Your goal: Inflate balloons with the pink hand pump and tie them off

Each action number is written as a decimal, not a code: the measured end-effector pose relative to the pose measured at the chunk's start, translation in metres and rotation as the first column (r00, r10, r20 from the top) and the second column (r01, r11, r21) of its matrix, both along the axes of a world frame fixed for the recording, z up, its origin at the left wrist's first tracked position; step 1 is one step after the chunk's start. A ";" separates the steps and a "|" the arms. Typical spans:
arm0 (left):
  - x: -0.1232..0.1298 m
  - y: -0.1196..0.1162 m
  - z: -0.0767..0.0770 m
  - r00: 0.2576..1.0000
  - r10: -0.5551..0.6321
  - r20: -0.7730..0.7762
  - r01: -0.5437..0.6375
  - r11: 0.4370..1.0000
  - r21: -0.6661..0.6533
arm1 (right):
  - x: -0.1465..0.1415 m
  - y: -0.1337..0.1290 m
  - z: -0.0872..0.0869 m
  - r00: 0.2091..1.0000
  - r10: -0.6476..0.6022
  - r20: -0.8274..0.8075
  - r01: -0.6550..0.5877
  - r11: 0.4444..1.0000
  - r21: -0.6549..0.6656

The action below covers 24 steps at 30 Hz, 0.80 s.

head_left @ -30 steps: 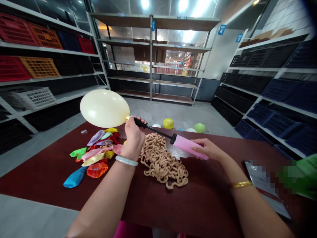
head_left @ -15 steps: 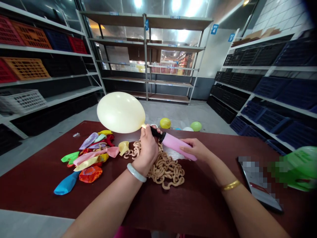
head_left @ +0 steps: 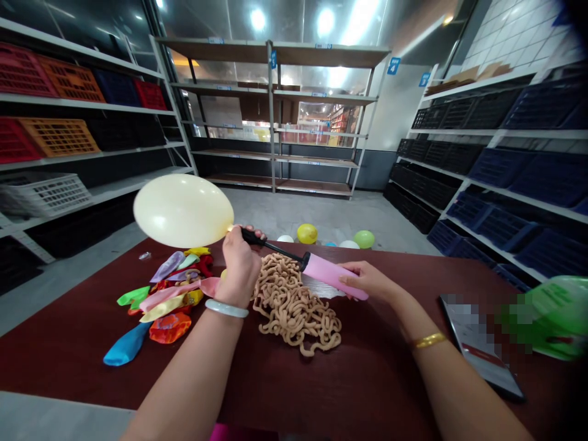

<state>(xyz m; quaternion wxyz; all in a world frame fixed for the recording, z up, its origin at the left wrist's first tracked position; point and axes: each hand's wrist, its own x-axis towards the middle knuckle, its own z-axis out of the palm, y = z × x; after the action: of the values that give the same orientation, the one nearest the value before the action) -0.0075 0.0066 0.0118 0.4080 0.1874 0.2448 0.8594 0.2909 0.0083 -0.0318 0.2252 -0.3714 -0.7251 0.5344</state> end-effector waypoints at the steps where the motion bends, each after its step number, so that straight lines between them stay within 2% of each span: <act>1: -0.006 0.001 0.001 1.000 0.017 0.002 -0.017 1.000 0.001 | 0.004 0.002 -0.001 1.000 0.007 0.003 -0.006 1.000 -0.013; 3: -0.014 0.002 0.002 0.999 0.038 0.003 -0.038 0.999 0.007 | 0.011 0.005 -0.001 1.000 0.013 0.017 -0.012 0.999 -0.034; 6: -0.010 0.002 0.002 0.999 0.044 -0.002 -0.044 0.998 0.033 | 0.018 0.007 0.001 0.999 0.009 0.042 -0.007 1.000 -0.029; 11: 0.021 -0.004 -0.004 1.000 -0.018 -0.005 0.018 0.998 0.068 | 0.010 0.003 0.007 0.999 -0.019 0.048 0.016 0.998 0.064; 14: 0.044 -0.010 -0.012 0.997 -0.067 -0.033 0.069 0.995 0.071 | -0.002 -0.003 0.009 0.998 -0.046 0.045 0.040 0.992 0.116; 18: 0.067 -0.015 -0.025 0.990 -0.129 -0.058 0.133 0.989 0.068 | -0.017 -0.010 0.007 0.997 -0.068 0.039 0.063 0.990 0.123; 21: 0.072 -0.016 -0.027 0.987 -0.139 -0.076 0.144 0.987 0.072 | -0.025 -0.014 0.005 0.997 -0.079 0.015 0.076 0.988 0.131; 24: 0.064 -0.015 -0.021 0.988 -0.136 -0.069 0.138 0.990 0.030 | -0.029 -0.015 0.004 0.996 -0.084 -0.016 0.085 0.987 0.133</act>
<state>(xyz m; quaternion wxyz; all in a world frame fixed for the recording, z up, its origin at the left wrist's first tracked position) 0.0566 -0.0088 -0.0096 0.4543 0.2394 0.2299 0.8267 0.2615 -0.0065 -0.0275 0.2756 -0.3832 -0.7417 0.4766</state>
